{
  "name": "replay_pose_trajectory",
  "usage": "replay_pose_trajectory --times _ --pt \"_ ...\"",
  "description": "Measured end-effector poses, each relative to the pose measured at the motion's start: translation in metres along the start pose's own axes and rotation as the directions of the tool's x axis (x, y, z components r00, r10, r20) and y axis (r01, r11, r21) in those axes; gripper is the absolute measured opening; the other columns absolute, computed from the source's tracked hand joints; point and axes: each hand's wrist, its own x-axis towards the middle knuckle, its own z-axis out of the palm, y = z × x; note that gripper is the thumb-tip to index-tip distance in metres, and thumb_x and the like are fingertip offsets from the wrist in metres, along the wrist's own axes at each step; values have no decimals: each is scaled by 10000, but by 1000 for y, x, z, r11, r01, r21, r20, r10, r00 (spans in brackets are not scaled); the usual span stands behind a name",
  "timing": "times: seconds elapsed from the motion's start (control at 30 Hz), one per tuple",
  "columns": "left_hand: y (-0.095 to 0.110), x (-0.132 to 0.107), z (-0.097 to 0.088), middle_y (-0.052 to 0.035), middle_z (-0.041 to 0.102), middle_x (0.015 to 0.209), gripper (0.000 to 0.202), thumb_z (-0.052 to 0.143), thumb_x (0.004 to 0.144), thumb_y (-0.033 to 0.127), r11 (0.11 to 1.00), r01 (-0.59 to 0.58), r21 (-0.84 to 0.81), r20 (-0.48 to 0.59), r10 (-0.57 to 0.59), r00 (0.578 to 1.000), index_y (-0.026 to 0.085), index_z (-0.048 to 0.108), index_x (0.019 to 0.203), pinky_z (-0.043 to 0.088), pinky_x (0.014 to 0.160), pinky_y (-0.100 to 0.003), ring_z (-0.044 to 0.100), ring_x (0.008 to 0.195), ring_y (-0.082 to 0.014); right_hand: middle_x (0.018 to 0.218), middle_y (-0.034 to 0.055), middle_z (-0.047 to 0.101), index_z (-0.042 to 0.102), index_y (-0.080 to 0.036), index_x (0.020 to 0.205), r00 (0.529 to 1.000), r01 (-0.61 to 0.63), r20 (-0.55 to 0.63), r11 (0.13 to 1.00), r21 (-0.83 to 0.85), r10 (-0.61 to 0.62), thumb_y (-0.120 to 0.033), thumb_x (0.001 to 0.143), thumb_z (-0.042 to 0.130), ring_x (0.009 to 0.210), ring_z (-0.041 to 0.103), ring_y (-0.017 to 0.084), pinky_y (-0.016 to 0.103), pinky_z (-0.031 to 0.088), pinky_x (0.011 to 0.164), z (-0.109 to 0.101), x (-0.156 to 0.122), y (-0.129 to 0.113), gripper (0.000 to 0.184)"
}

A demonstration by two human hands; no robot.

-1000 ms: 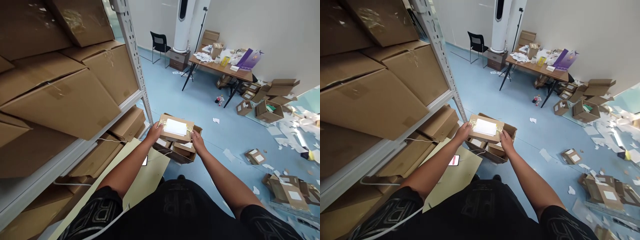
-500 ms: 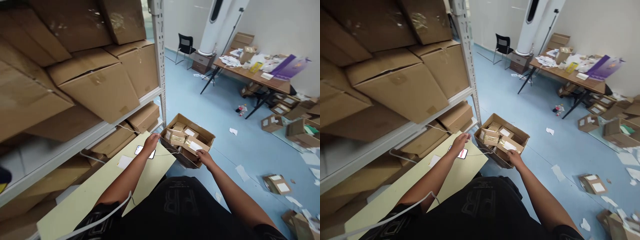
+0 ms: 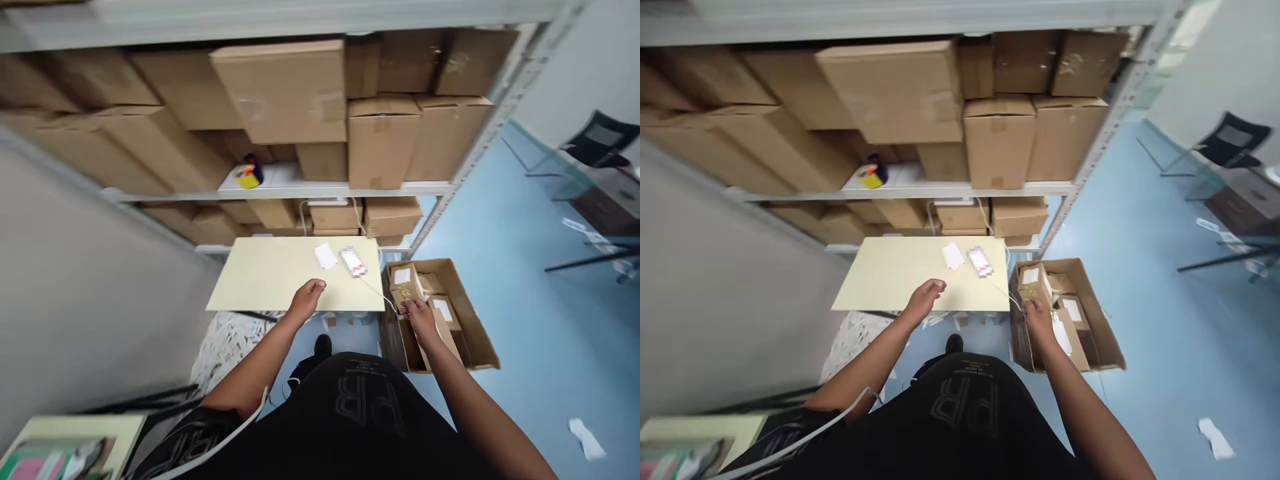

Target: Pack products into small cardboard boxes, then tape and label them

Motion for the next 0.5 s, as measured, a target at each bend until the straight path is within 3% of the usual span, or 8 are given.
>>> replay_pose_trajectory --times 0.13,0.27,0.37,0.5 --pt "-27 -58 -48 -66 749 1120 430 517 922 595 999 34 -3 -190 -34 981 222 701 1030 543 916 -370 677 1084 -257 943 84 762 691 -210 959 981 -11 194 999 -39 18 -568 767 641 811 714 244 334 551 683 45 -14 -11 408" --pt "-56 -116 -99 -65 758 1097 453 502 925 609 995 86 -44 -357 -96 929 215 699 1030 535 919 -378 689 1047 -261 983 104 767 690 -205 950 940 26 339 990 -138 23 -560 768 630 853 735 266 349 563 702 100 -34 -16 403" --pt "-86 -159 -138 -62 758 1090 429 505 920 583 992 107 -72 -452 -128 883 219 704 1030 519 943 -374 686 1050 -258 984 96 769 692 -208 961 901 68 433 982 -175 15 -549 771 633 858 740 260 358 572 741 151 -52 -22 395" --pt "-134 -216 -194 -57 752 1101 388 514 924 548 984 118 -135 -535 -173 827 225 700 1031 512 943 -370 683 1049 -253 1014 95 772 700 -211 991 845 151 535 961 -232 -4 -550 778 631 888 736 262 364 577 766 237 -88 -31 405"
